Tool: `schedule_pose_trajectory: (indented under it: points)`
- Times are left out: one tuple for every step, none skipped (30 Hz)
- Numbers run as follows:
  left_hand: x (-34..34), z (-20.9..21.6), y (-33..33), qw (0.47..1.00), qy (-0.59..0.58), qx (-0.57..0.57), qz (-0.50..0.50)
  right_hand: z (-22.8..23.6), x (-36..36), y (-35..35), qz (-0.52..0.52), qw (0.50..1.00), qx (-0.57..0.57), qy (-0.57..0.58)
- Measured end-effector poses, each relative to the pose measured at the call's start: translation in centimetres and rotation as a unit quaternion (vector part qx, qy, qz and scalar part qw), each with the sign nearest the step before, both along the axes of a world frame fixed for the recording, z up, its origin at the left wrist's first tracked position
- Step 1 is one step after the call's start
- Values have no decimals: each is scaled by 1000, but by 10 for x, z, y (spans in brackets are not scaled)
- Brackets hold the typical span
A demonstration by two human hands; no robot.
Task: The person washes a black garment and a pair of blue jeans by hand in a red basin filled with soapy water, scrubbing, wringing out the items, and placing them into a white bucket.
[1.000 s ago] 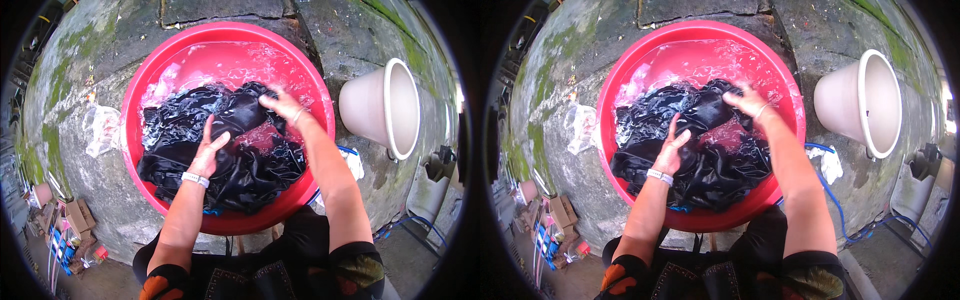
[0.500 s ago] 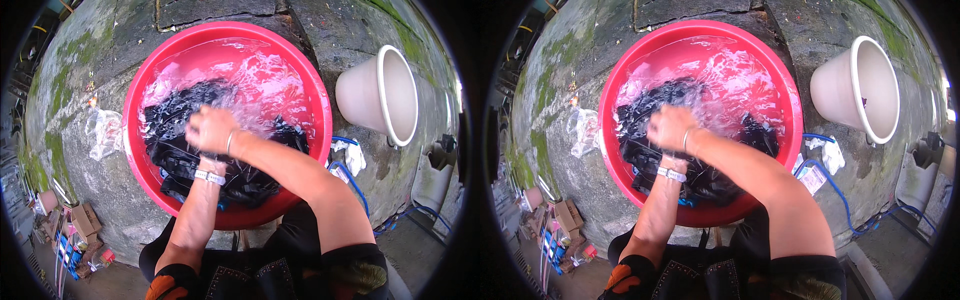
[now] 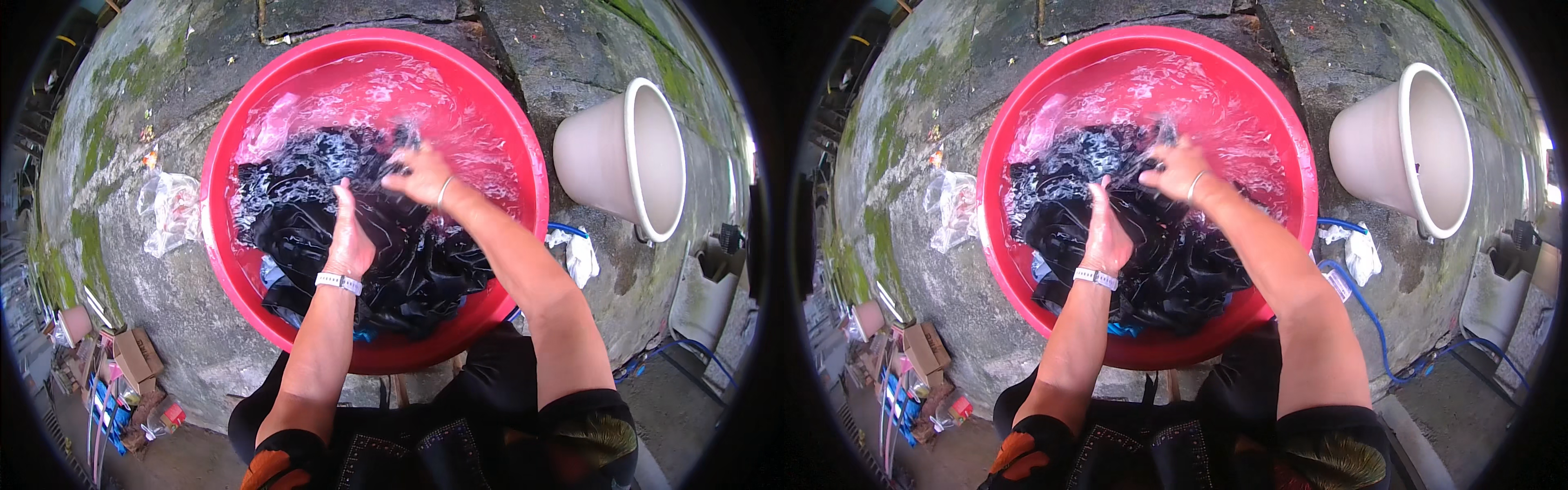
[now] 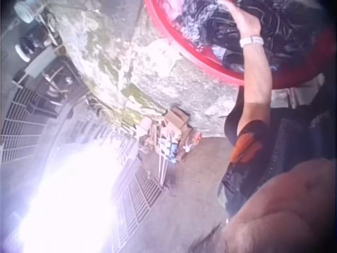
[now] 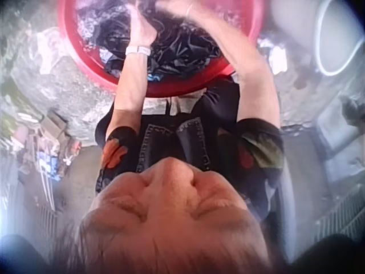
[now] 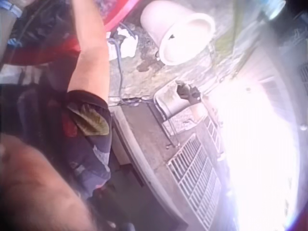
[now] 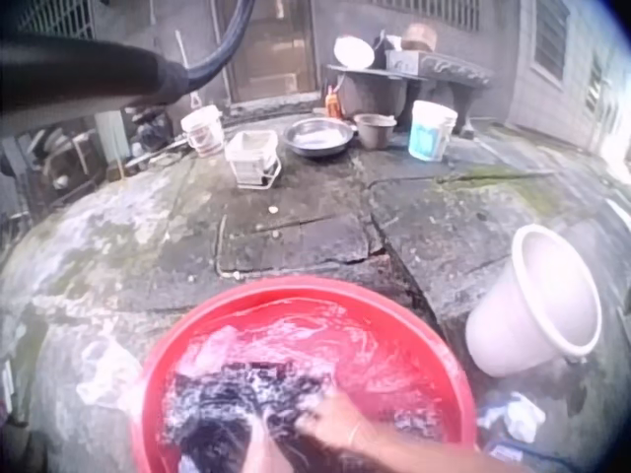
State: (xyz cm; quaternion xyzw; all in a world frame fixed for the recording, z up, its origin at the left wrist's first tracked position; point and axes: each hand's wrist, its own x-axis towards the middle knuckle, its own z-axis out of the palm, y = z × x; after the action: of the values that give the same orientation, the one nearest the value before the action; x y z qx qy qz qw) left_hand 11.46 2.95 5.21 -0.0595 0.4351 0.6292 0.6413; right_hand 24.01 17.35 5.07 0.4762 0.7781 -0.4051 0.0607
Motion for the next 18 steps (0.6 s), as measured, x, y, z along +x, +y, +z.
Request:
schedule_pose_trajectory:
  points:
    - [-1, 17, 9, 1000, -31, -2, 5, -13, -3, -18, 42, 993, 60, 96]
    - [-5, 19, 11, 999, -10, -43, 26, 4, -15, -40, 87, 983, 34, 159]
    - [-20, -14, 2, 999, -38, -9, 10, 26, -23, -66, 107, 974, 64, 190]
    - [-29, -23, -9, 996, -78, 28, 18, 45, -28, -88, 128, 948, 135, 258]
    - [-36, -24, -20, 991, -113, 65, 30, 60, -39, -104, 141, 945, 143, 259]
    - [-24, 6, -8, 990, -118, 71, 45, 66, -43, -104, 136, 948, 140, 252]
    - [-19, 6, -7, 993, -93, 45, 54, 68, -46, -105, 131, 950, 138, 248]
    - [-15, 5, -7, 996, -67, 18, 63, 63, -51, -106, 119, 947, 154, 257]
    - [-10, 1, -2, 997, -47, -4, 68, 55, -52, -101, 103, 945, 176, 257]
    - [-5, 0, -1, 996, -27, -28, 79, 58, -52, -94, 106, 958, 148, 222]
    - [0, -1, 0, 994, -6, -51, 91, 56, -53, -80, 115, 968, 140, 174]
    - [6, -4, 4, 992, 14, -74, 101, 41, -52, -70, 94, 962, 177, 182]
    - [10, 3, 8, 987, 39, -97, 119, 36, -57, -61, 82, 954, 213, 197]
    - [14, 11, 14, 979, 55, -122, 152, 31, -59, -48, 93, 974, 140, 154]
    - [27, 48, 28, 976, 65, -152, 141, 22, -56, -37, 77, 979, 141, 128]
    - [27, 52, 28, 984, 42, -131, 109, 18, -47, -16, 125, 966, 185, 130]
    - [27, 52, 28, 991, 19, -110, 72, -8, -35, 8, 20, 992, 117, 51]
    - [22, 48, 29, 997, -26, -71, 35, 7, -20, 25, -150, 988, 31, 6]
